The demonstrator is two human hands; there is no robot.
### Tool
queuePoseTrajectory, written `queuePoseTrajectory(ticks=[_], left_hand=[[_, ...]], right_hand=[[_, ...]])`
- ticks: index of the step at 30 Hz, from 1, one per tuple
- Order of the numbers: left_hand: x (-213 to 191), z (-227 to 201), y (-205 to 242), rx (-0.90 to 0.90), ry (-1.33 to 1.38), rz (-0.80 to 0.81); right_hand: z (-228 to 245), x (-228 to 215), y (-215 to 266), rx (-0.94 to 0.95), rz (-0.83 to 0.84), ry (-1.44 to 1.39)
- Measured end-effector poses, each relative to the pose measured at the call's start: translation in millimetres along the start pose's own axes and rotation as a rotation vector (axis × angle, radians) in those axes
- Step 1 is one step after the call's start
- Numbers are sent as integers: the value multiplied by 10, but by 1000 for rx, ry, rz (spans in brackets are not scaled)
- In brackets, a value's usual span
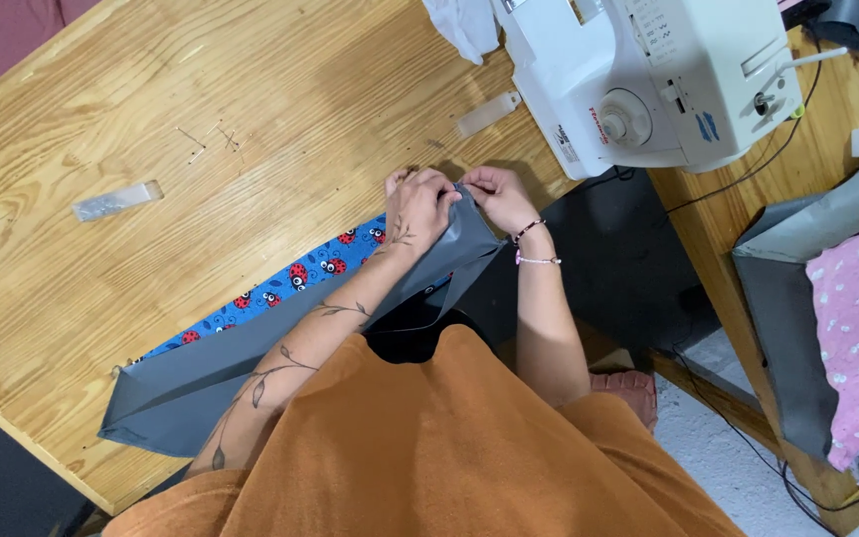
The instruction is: The person folds a piece of gray fabric with a patterned edge on a wooden table and secures the folded edge using pins. They repeatedly adjust the fabric and insert pins along the seam to hold the layers in place.
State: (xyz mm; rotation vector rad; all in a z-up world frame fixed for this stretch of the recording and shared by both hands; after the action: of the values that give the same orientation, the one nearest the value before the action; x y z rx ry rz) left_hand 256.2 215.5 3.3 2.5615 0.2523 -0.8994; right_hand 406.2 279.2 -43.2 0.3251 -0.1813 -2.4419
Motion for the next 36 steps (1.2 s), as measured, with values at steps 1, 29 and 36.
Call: queuePoseTrajectory(ticks=[1,29,36], left_hand=[[-28,-17,16,0,-1,2],[234,278,3,-160,392,59],[104,246,2,-112,408,45]], right_hand=[[-21,7,9,1,-2,-1],[-170,-2,343,75,-223,10],[57,8,237,-30,-171,116]])
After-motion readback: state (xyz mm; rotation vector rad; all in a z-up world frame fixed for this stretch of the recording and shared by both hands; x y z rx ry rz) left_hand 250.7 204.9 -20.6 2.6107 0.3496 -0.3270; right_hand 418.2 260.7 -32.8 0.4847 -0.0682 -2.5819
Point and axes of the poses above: each hand's wrist, its own y-axis away from the middle knuckle, its own x-axis out of the palm, z = x × y, the point moved 6 cm from there along -y, towards the middle knuckle, and after that the axes turned 15 degrees about -x, right-handed, at the moved point
